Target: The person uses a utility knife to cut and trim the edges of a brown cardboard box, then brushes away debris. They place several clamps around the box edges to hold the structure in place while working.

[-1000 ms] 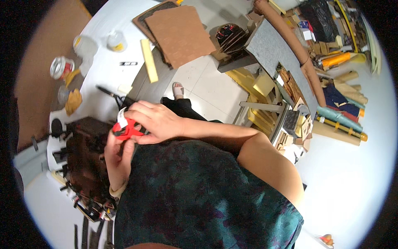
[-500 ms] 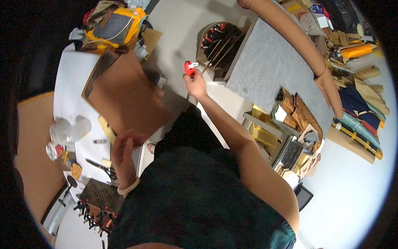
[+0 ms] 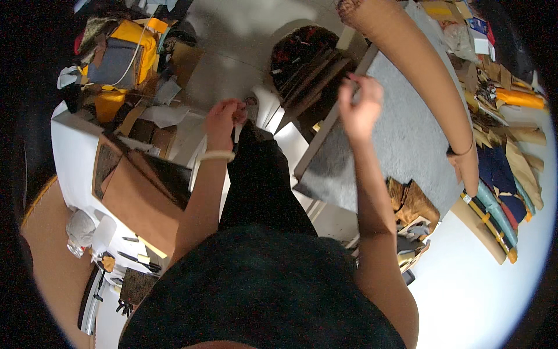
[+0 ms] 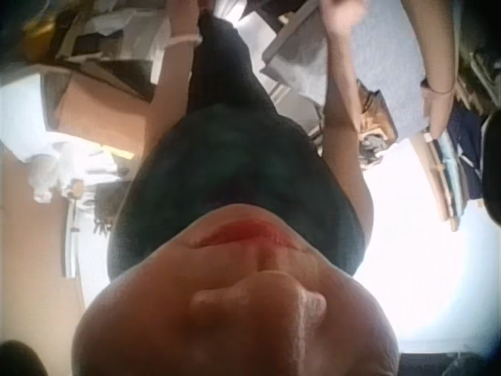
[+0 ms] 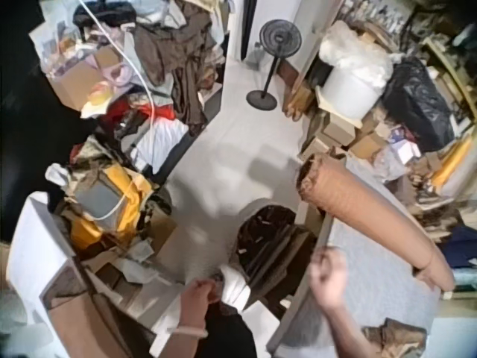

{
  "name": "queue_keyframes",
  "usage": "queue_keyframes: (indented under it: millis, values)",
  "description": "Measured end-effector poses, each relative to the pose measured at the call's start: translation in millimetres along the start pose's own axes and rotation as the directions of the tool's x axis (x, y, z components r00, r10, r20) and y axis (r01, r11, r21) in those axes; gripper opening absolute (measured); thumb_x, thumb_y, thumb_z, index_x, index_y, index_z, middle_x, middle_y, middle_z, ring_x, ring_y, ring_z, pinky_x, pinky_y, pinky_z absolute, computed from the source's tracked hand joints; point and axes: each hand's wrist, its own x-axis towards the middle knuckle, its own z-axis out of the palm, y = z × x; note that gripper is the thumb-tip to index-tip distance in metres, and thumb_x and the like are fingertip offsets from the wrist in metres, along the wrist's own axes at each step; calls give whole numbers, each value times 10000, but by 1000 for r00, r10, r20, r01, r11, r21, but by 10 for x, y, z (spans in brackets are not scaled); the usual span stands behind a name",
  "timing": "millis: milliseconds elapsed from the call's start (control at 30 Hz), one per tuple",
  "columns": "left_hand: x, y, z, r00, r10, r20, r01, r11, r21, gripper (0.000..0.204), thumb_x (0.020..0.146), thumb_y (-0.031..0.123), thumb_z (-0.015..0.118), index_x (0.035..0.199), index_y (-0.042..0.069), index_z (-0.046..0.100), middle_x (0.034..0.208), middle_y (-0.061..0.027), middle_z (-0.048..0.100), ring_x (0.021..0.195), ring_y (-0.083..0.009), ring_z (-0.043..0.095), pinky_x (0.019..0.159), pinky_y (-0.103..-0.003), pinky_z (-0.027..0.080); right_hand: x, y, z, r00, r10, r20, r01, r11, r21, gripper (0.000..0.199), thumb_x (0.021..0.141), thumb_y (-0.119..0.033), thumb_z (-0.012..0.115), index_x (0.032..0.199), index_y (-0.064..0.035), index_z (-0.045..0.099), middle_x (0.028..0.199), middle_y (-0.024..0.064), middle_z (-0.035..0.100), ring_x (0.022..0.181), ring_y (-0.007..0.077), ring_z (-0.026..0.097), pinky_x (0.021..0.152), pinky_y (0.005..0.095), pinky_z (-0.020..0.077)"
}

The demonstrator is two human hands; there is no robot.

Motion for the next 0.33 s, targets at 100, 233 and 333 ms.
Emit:
queue_keyframes:
  millis: [100, 233, 333]
  values:
    - [1232, -584, 283, 971, -143, -190, 165, 981, 103, 163, 977, 95, 589, 1039, -10, 697, 1006, -129, 731, 820, -205, 702, 741, -323, 576, 63, 643, -153, 984, -71, 162, 93, 986, -137, 170, 895, -50, 697, 1052, -2, 652, 977, 172, 642, 902, 358, 616, 804, 441, 505]
    - [2608, -1239, 885, 991, -97, -89, 130, 818, 560, 237, 982, 138, 560, 1076, 5, 732, 1124, -204, 726, 1001, -367, 687, 877, -432, 563, -29, 1014, 108, 957, -161, 242, 173, 984, -30, 180, 941, -30, 604, 1114, 19, 607, 980, 195, 632, 865, 374, 602, 793, 477, 495]
    - [3435, -1306, 1381, 993, -81, 90, -71, 217, 974, 305, 986, 212, 576, 1204, 76, 740, 1307, -211, 681, 1197, -371, 646, 946, -413, 554, -142, 1468, 430, 970, -118, 210, 92, 987, 131, 204, 987, -111, 572, 1143, 19, 587, 1035, 198, 650, 937, 373, 626, 880, 516, 509]
